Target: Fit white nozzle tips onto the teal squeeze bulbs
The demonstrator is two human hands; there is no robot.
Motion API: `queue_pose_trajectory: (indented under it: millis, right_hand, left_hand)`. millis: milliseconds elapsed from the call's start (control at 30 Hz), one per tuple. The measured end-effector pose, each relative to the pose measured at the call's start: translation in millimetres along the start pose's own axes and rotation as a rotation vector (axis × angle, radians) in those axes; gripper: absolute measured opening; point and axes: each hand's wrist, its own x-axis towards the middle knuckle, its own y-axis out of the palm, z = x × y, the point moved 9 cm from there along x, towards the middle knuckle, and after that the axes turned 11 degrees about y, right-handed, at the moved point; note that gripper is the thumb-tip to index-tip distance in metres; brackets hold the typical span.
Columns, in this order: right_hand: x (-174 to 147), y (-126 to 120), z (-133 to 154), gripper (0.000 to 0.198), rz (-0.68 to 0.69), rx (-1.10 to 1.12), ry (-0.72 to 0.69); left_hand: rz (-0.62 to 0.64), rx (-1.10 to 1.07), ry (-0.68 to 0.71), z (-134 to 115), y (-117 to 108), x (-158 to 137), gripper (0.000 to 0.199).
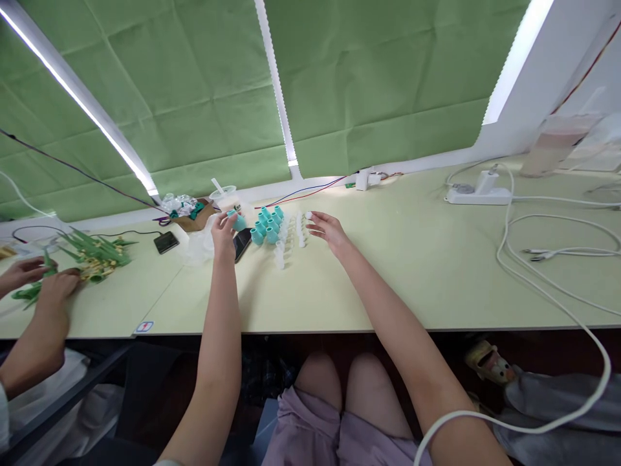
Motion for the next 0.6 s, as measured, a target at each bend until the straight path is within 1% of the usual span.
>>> queue_pose_trajectory:
  millis: [33, 100, 233, 333, 400, 467, 533, 600]
  right_hand:
    - [0, 2, 0, 0.019, 0.011, -0.013, 0.003]
    - [-2, 4, -1, 0.020, 0.024, -0.049, 0.007]
    - [-4, 7, 2, 0.029, 0.059, -0.101, -0.005]
    - [-3, 6, 5, 0.030, 0.083, -0.079, -0.032]
    - [-1, 3, 7, 0.027, 0.079, -0.038, -0.043]
    - [1, -1, 9, 0.024, 0.059, 0.008, -0.044]
    - [3, -8, 12, 0.022, 0.029, 0.044, -0.054]
    - [4, -16, 17, 0.021, -0.008, 0.068, -0.067]
  left_hand:
    - [-0.004, 0.001, -0.004, 2, 3, -1, 0.039]
    - [0.051, 0.002, -0.007, 6, 14, -4, 0.041]
    - [0.258, -0.007, -0.016, 10, 45, -14, 0.044]
    - [0.379, -0.027, -0.032, 6, 68, -28, 0.043]
    - [0.487, -0.064, -0.024, -3, 87, -42, 0.042]
    - [0.623, -0.076, 0.010, -13, 109, -59, 0.038]
    - [0.761, -0.024, 0.045, -19, 129, -78, 0.034]
    - [0.885, 0.070, 0.068, -19, 144, -95, 0.032]
